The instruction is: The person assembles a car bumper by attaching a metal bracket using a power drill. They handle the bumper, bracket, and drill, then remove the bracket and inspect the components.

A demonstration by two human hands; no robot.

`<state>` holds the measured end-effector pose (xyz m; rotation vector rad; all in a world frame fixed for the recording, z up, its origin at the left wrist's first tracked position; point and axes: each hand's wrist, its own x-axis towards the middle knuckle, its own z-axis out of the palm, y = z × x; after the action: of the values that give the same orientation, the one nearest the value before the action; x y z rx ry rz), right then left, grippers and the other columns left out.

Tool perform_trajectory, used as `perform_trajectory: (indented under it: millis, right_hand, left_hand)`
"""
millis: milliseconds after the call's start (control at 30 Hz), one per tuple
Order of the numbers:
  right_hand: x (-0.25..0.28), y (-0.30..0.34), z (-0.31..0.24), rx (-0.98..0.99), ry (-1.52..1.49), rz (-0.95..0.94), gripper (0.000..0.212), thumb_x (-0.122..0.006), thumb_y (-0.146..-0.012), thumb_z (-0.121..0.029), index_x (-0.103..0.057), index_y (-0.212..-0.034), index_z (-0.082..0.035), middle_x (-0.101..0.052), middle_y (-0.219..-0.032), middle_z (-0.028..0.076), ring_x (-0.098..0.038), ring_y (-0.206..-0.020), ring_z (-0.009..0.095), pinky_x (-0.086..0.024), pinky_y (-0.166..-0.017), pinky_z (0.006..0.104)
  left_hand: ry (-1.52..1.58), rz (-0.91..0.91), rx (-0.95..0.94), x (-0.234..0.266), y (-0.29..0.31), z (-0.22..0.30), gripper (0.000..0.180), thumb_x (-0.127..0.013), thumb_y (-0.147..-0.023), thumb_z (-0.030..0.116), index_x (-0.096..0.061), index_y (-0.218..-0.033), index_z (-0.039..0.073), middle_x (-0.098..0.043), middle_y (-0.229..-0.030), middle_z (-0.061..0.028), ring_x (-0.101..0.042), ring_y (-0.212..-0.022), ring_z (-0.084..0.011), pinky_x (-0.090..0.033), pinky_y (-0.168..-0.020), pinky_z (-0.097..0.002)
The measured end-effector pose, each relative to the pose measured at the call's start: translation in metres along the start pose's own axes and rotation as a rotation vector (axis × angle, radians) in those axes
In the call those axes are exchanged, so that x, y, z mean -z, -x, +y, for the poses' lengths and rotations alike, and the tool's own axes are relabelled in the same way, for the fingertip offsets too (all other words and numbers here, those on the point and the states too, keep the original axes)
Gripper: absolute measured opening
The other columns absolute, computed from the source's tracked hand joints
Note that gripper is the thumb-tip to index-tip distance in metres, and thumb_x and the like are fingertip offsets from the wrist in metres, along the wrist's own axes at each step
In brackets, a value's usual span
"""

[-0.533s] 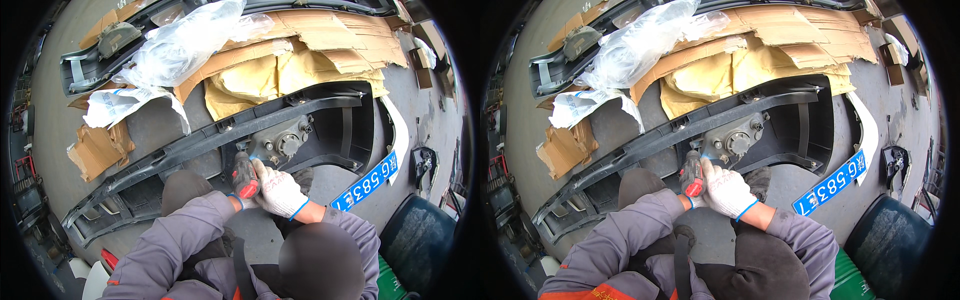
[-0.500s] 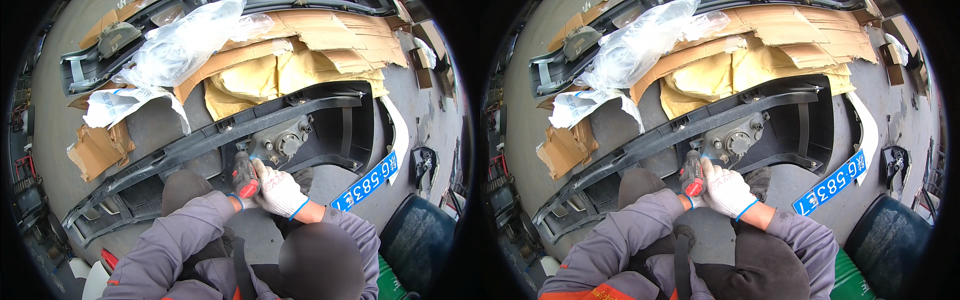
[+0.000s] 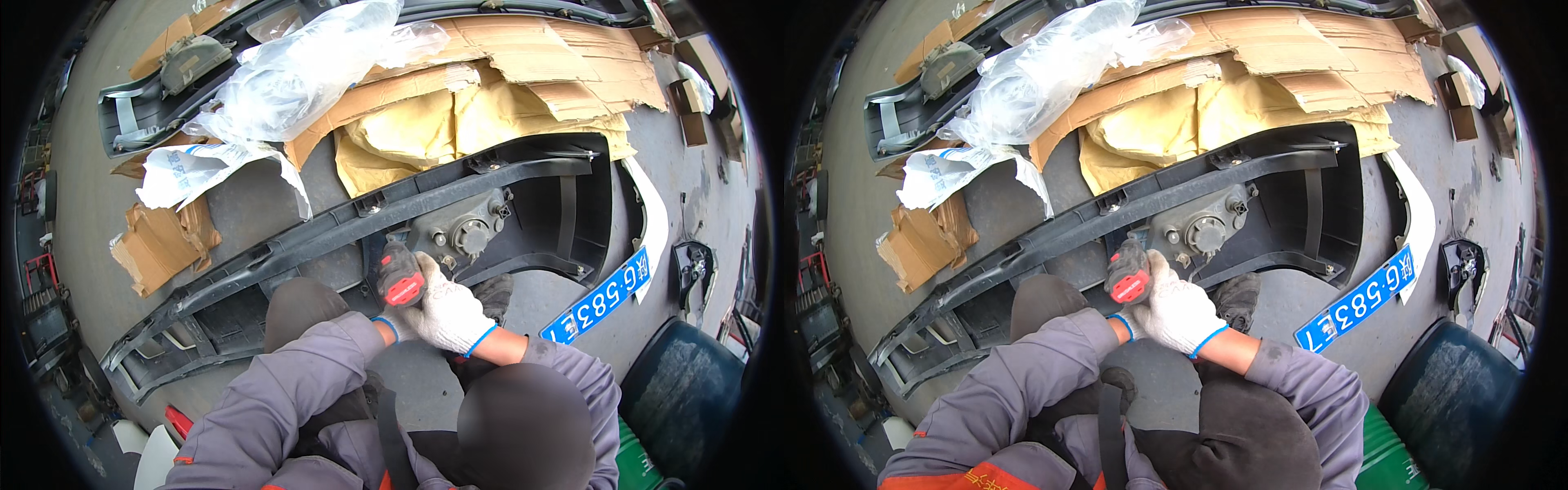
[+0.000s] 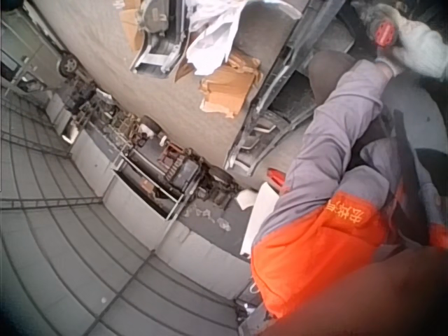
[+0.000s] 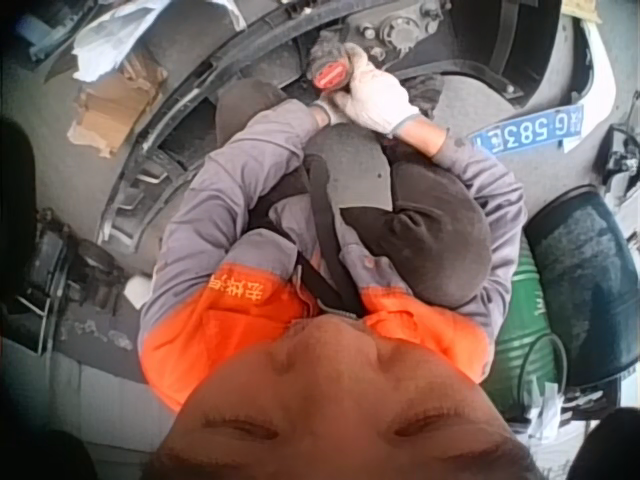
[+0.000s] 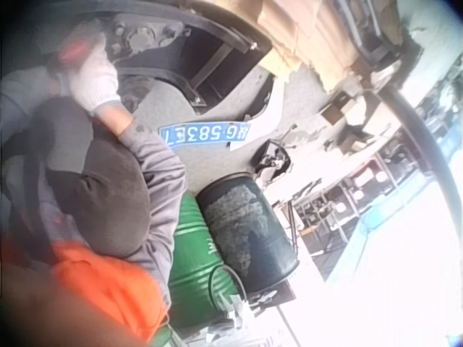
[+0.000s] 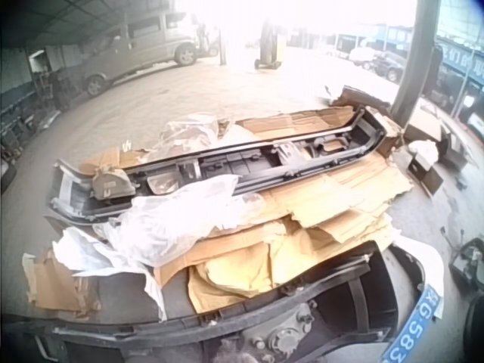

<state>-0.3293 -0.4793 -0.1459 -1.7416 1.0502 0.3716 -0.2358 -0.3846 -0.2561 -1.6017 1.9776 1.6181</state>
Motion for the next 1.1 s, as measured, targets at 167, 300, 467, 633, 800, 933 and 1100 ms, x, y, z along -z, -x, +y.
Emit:
perform_trajectory:
  millis: [167,300,467,633,800,933,1100]
  right_hand:
    - [0.000,-0.002,-0.011,-0.047,-0.015,0.017,0.093,-0.071,-0.087,-0.040,-0.024,-0.154,0.003,-0.069,-0.108,0.033,-0.069,-0.101,0.050,-0.055,-0.089,0.0523]
    - [0.003,0.000,-0.009,-0.030,-0.023,-0.020,0.094,-0.072,-0.087,-0.040,-0.022,-0.155,0.003,-0.070,-0.107,0.032,-0.069,-0.101,0.050,-0.055,-0.088,0.0521]
    - [-0.004,0.004,0.002,0.074,0.028,0.020,0.093,-0.071,-0.090,-0.042,-0.023,-0.154,0.003,-0.069,-0.110,0.032,-0.069,-0.103,0.050,-0.055,-0.089,0.0515]
    - [0.001,0.006,-0.003,0.102,0.023,0.003,0.090,-0.072,-0.090,-0.043,-0.026,-0.154,0.003,-0.068,-0.116,0.032,-0.069,-0.104,0.049,-0.056,-0.089,0.0505]
    - [0.000,0.010,0.004,0.143,0.041,0.054,0.091,-0.072,-0.090,-0.042,-0.027,-0.154,0.003,-0.067,-0.118,0.032,-0.069,-0.102,0.049,-0.057,-0.087,0.0497]
    - [-0.004,0.010,0.011,0.223,0.064,0.092,0.087,-0.073,-0.089,-0.037,-0.030,-0.153,0.003,-0.067,-0.119,0.032,-0.070,-0.101,0.048,-0.058,-0.084,0.0492]
    - [0.010,0.012,0.015,0.214,0.081,0.027,0.086,-0.075,-0.086,-0.030,-0.032,-0.152,0.004,-0.067,-0.120,0.030,-0.070,-0.099,0.047,-0.058,-0.083,0.0495]
  left_hand:
    - [0.804,0.172,-0.170,-0.072,-0.017,-0.042,0.059,-0.049,-0.103,0.037,-0.038,-0.156,0.014,-0.035,-0.163,-0.0127,-0.027,-0.154,-0.0284,-0.017,-0.128,-0.0437]
    - [0.840,0.236,-0.168,-0.068,-0.014,-0.039,0.057,-0.052,-0.103,0.036,-0.040,-0.153,0.011,-0.041,-0.157,-0.0139,-0.031,-0.151,-0.0295,-0.019,-0.127,-0.0444]
    - [1.089,0.291,-0.171,-0.065,-0.014,-0.037,0.060,-0.052,-0.102,0.035,-0.039,-0.156,0.015,-0.036,-0.163,-0.0120,-0.029,-0.153,-0.0313,-0.019,-0.128,-0.0444]
    - [1.139,0.354,-0.275,-0.111,-0.036,-0.062,0.059,-0.052,-0.102,0.036,-0.040,-0.156,0.015,-0.037,-0.162,-0.0128,-0.031,-0.151,-0.0324,-0.020,-0.127,-0.0448]
    - [0.986,0.313,-0.225,-0.079,-0.024,-0.045,0.057,-0.050,-0.103,0.036,-0.040,-0.156,0.017,-0.038,-0.161,-0.0113,-0.031,-0.151,-0.0320,-0.021,-0.127,-0.0454]
    - [0.013,0.166,-0.050,-0.020,0.005,-0.015,0.053,-0.048,-0.105,0.036,-0.043,-0.154,0.017,-0.042,-0.159,-0.0112,-0.036,-0.149,-0.0297,-0.023,-0.127,-0.0435]
    - [0.295,0.037,0.228,0.040,0.052,-0.021,0.036,-0.055,-0.102,0.039,-0.061,-0.125,0.011,-0.064,-0.118,-0.0076,-0.062,-0.108,-0.0239,-0.049,-0.095,-0.0384]
